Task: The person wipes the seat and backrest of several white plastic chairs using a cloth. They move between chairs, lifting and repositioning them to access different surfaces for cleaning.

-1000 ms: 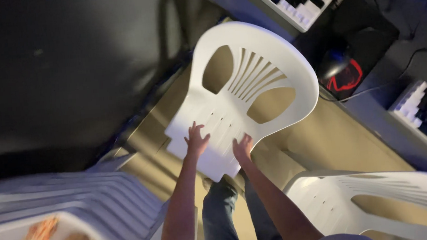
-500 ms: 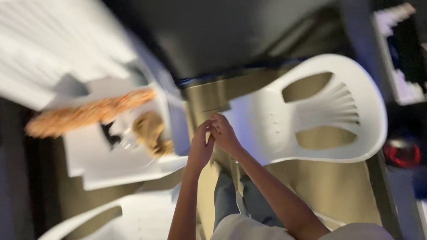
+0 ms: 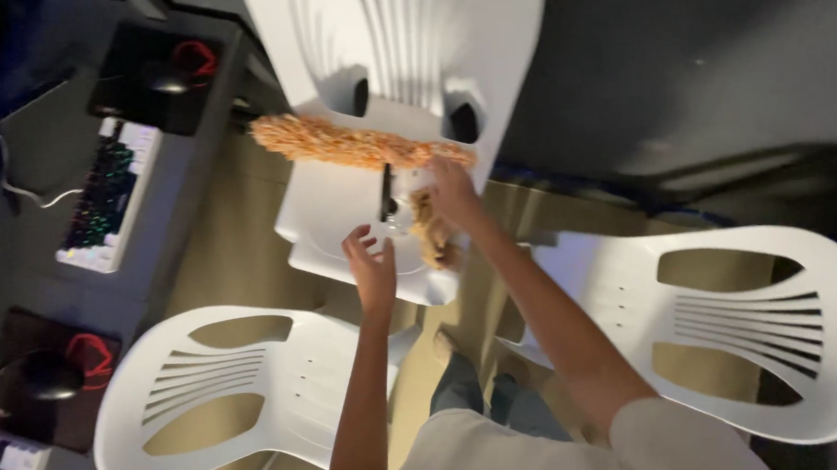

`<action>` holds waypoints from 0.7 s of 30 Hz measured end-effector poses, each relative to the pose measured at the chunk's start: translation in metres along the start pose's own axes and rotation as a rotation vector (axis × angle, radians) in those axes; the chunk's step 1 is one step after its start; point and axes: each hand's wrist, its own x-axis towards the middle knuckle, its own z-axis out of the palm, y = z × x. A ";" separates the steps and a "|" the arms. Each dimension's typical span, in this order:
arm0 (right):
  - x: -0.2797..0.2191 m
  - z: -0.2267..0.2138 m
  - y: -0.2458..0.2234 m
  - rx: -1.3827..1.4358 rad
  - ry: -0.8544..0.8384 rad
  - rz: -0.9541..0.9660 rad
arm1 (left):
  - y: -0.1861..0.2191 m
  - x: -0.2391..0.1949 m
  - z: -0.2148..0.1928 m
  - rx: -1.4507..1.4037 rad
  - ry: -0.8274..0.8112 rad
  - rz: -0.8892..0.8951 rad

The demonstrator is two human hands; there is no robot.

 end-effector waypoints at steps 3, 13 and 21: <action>0.027 0.020 0.016 -0.226 0.109 -0.063 | -0.021 0.019 0.001 0.095 -0.014 0.053; 0.066 0.018 -0.001 -0.349 0.080 0.099 | -0.037 0.071 -0.048 0.059 -0.135 0.022; 0.120 -0.049 -0.150 -0.317 0.179 -0.119 | -0.017 0.099 -0.118 -0.141 -0.023 -0.039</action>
